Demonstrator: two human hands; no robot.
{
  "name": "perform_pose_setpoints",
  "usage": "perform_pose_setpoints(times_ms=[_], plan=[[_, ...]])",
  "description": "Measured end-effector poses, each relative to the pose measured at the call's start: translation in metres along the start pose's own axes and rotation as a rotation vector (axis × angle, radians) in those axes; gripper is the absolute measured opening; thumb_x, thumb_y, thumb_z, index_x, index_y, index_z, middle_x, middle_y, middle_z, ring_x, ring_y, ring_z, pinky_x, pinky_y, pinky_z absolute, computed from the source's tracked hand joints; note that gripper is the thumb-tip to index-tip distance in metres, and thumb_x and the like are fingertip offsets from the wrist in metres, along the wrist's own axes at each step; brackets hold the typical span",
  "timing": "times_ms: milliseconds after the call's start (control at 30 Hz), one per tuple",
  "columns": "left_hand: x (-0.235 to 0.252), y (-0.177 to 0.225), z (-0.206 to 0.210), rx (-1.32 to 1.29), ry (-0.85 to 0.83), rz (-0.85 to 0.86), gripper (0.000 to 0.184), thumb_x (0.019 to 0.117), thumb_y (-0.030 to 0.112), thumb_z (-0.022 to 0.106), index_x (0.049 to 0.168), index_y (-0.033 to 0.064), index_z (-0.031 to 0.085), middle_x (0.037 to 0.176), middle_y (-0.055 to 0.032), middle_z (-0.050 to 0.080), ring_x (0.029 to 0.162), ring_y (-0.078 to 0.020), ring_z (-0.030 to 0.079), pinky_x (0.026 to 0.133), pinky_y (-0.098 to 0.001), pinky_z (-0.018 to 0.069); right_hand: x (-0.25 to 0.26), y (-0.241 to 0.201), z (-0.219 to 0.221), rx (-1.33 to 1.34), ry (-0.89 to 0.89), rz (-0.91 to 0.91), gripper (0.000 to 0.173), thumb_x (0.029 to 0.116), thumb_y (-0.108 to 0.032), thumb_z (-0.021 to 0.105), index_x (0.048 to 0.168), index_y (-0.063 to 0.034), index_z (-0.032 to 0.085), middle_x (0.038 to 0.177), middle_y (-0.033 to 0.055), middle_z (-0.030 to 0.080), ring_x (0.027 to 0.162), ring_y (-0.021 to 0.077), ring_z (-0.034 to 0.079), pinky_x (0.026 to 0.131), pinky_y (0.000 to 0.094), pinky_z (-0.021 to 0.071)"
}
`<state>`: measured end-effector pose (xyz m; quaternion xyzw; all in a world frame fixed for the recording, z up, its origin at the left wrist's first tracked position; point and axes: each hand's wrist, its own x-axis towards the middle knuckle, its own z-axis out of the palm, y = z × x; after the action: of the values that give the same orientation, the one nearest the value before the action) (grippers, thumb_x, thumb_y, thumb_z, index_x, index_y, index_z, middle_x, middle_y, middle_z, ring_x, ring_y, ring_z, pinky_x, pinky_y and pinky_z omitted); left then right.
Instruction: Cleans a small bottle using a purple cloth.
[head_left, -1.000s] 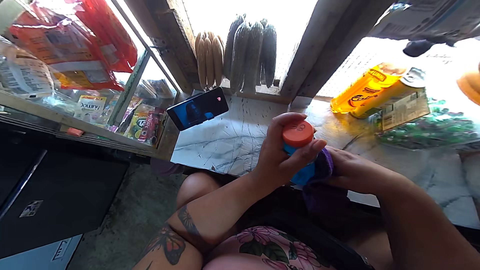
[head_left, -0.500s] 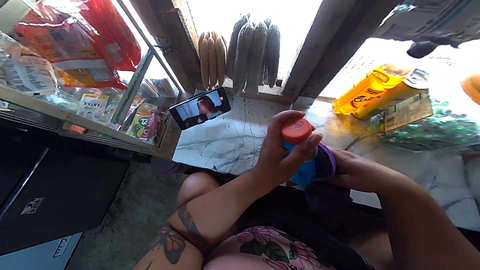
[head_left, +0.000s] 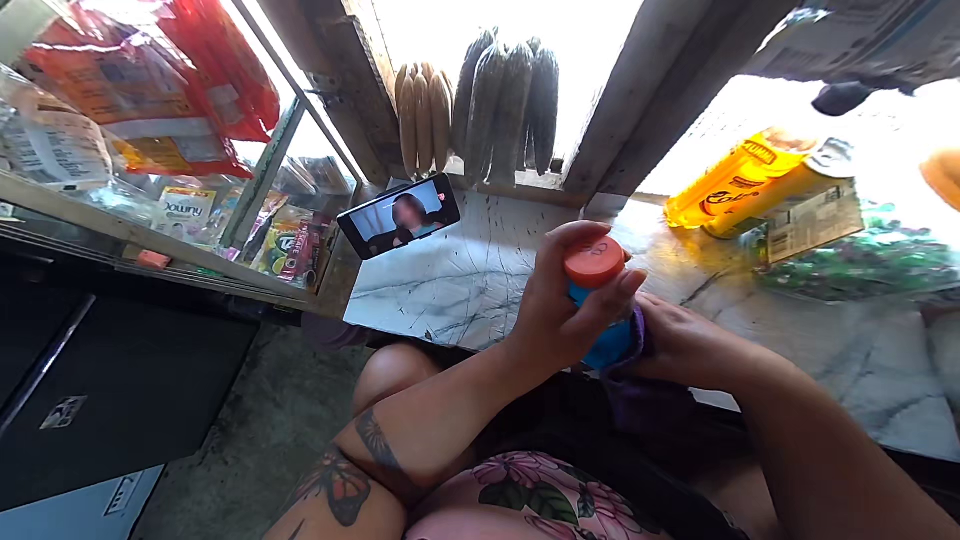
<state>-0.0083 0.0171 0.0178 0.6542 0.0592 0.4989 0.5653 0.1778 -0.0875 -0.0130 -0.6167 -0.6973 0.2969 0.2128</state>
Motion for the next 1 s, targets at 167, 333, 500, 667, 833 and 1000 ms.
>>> perform_pose_setpoints(times_ms=[167,333,500,667,833,1000], plan=[[-0.001,0.001,0.000,-0.002,-0.015,-0.005,0.037,0.1015,0.018,0.059,0.131,0.0004,0.043,0.103,-0.0078,0.061,0.091,-0.0081,0.062,0.082,-0.0259,0.0554,-0.003,0.007,-0.006,0.023,-0.019,-0.121,0.061,0.0822,-0.034,0.072,0.133,-0.0024,0.059,0.124,0.0140,0.066,0.120,0.0252,0.061,0.102,0.0488,0.0484],[-0.003,0.000,0.000,0.022,-0.030,0.003,0.040,0.1009,0.019,0.061,0.131,-0.0010,0.043,0.107,-0.0106,0.060,0.095,-0.0104,0.063,0.084,-0.0285,0.0563,-0.006,0.011,-0.012,0.026,-0.053,-0.168,0.048,0.0873,-0.028,0.064,0.129,-0.0034,0.062,0.120,0.0120,0.068,0.118,0.0213,0.062,0.102,0.0456,0.0494],[-0.003,0.001,-0.001,0.018,-0.039,-0.005,0.040,0.1006,0.018,0.060,0.131,-0.0016,0.043,0.106,-0.0109,0.061,0.094,-0.0108,0.063,0.083,-0.0287,0.0564,-0.005,0.009,-0.012,0.073,-0.044,-0.102,0.058,0.0846,-0.038,0.070,0.132,-0.0055,0.061,0.122,0.0094,0.067,0.117,0.0157,0.062,0.101,0.0410,0.0495],[-0.003,0.002,-0.001,0.021,-0.044,-0.009,0.040,0.1007,0.019,0.060,0.131,-0.0018,0.043,0.106,-0.0108,0.062,0.094,-0.0106,0.063,0.084,-0.0284,0.0561,-0.004,0.006,-0.009,0.047,-0.020,-0.091,0.063,0.0819,-0.039,0.073,0.132,-0.0043,0.060,0.122,0.0120,0.067,0.116,0.0206,0.063,0.100,0.0456,0.0498],[-0.004,0.001,0.000,0.028,-0.051,0.007,0.042,0.1002,0.020,0.062,0.132,-0.0017,0.043,0.106,-0.0114,0.062,0.094,-0.0112,0.064,0.084,-0.0289,0.0565,-0.006,0.011,-0.012,0.049,-0.056,-0.155,0.053,0.0867,-0.033,0.066,0.131,-0.0042,0.060,0.121,0.0116,0.067,0.118,0.0201,0.062,0.102,0.0452,0.0491],[-0.004,0.001,0.000,0.039,-0.067,0.024,0.042,0.0998,0.019,0.062,0.131,-0.0022,0.043,0.105,-0.0117,0.062,0.095,-0.0119,0.064,0.085,-0.0299,0.0567,-0.008,0.010,-0.014,0.053,-0.081,-0.139,0.052,0.0871,-0.030,0.065,0.132,-0.0042,0.059,0.121,0.0114,0.067,0.117,0.0194,0.062,0.100,0.0450,0.0493]])
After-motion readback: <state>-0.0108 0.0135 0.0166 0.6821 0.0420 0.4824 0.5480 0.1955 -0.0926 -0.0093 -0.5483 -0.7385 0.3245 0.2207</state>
